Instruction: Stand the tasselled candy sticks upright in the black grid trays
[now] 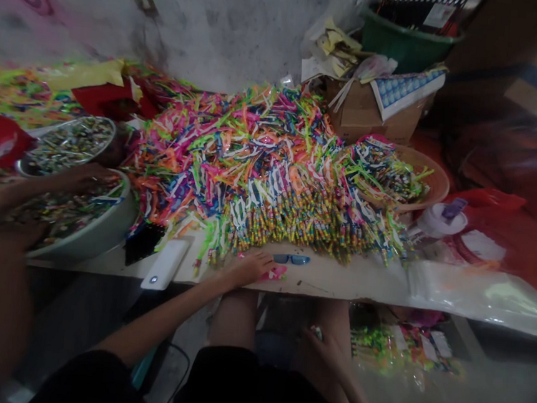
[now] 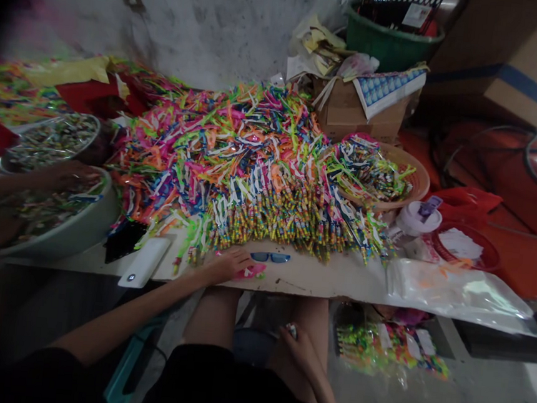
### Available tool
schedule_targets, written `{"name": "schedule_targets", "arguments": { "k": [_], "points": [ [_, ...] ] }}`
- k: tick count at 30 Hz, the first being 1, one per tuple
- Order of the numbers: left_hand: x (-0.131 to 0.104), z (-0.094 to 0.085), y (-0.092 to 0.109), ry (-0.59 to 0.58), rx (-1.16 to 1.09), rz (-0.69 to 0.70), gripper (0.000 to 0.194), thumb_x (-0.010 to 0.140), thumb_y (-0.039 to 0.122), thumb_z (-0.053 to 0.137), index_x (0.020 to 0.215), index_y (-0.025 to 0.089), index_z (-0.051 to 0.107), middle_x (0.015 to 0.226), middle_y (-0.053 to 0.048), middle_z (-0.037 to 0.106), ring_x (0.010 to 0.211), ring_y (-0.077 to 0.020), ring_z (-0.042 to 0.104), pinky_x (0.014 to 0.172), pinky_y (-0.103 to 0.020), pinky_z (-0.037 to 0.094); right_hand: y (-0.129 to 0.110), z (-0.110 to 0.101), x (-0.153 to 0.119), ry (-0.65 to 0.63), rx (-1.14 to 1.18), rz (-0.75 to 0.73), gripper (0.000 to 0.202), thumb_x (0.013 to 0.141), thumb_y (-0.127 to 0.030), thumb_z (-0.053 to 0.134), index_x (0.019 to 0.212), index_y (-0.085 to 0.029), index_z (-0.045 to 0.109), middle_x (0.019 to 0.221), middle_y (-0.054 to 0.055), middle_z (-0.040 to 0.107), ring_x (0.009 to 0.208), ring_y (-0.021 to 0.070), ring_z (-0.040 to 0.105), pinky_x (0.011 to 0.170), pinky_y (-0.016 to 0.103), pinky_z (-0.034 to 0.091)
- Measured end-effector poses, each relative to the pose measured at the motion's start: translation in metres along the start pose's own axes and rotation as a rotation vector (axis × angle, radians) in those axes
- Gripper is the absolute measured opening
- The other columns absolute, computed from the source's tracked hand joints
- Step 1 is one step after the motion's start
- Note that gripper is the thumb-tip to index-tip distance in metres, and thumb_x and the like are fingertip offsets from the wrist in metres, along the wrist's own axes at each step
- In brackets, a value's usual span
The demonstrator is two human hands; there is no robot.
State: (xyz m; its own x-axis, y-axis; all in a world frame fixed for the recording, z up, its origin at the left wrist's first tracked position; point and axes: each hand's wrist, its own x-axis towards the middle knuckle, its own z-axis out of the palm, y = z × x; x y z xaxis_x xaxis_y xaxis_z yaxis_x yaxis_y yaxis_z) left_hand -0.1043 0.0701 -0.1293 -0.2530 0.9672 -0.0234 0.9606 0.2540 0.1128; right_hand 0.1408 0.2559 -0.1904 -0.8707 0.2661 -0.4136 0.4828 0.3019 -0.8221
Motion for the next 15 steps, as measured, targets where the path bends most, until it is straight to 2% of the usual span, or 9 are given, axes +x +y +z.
{"name": "schedule_targets", "arguments": {
  "k": [3, 6, 9, 12, 15],
  "points": [
    [-0.007, 0.005, 0.005, 0.087, -0.025, -0.14, 0.03, 0.092, 0.041, 0.043, 0.109, 0.019, 0.054, 0.103, -0.008, 0.059, 0.097, -0.0224, 0.055, 0.087, -0.037, 0.044, -0.001, -0.001, -0.002, 0.01, -0.006, 0.014, 0.05, 0.073, -0.067, 0.046, 0.065, -0.018, 0.058, 0.066, 0.003, 0.061, 0.072, 0.0214, 0.057, 0.065, 0.028, 0.045],
    [-0.016, 0.012, 0.009, 0.14, -0.069, -0.245, 0.037, 0.089, 0.05, 0.044, 0.111, 0.021, 0.053, 0.106, -0.008, 0.058, 0.1, -0.0226, 0.055, 0.082, -0.035, 0.047, -0.003, -0.002, -0.003, 0.002, -0.014, 0.019, 0.05, 0.073, -0.066, 0.046, 0.066, -0.018, 0.059, 0.068, 0.004, 0.062, 0.073, 0.0218, 0.057, 0.066, 0.028, 0.045],
    [-0.02, 0.015, 0.009, 0.142, -0.099, -0.31, 0.041, 0.086, 0.054, 0.046, 0.112, 0.024, 0.053, 0.108, -0.009, 0.058, 0.097, -0.0225, 0.056, 0.077, -0.033, 0.048, -0.005, -0.003, -0.003, 0.0, -0.035, 0.007, 0.049, 0.073, -0.065, 0.044, 0.067, -0.019, 0.059, 0.07, 0.004, 0.062, 0.073, 0.022, 0.057, 0.066, 0.029, 0.045],
    [-0.017, 0.013, 0.003, 0.148, -0.119, -0.354, 0.041, 0.085, 0.056, 0.045, 0.107, 0.024, 0.057, 0.106, -0.007, 0.059, 0.095, -0.0215, 0.057, 0.08, -0.033, 0.047, -0.005, -0.002, -0.001, 0.006, -0.076, -0.001, 0.046, 0.074, -0.063, 0.044, 0.067, -0.019, 0.058, 0.07, 0.005, 0.062, 0.073, 0.022, 0.057, 0.066, 0.029, 0.045],
    [-0.01, 0.008, -0.003, 0.089, -0.138, -0.349, 0.042, 0.081, 0.059, 0.05, 0.097, 0.023, 0.062, 0.098, -0.005, 0.063, 0.094, -0.0225, 0.058, 0.083, -0.033, 0.046, -0.004, 0.0, 0.0, 0.019, -0.073, 0.007, 0.045, 0.074, -0.062, 0.044, 0.065, -0.02, 0.058, 0.069, 0.004, 0.062, 0.073, 0.0219, 0.057, 0.067, 0.029, 0.045]
  ]
}}
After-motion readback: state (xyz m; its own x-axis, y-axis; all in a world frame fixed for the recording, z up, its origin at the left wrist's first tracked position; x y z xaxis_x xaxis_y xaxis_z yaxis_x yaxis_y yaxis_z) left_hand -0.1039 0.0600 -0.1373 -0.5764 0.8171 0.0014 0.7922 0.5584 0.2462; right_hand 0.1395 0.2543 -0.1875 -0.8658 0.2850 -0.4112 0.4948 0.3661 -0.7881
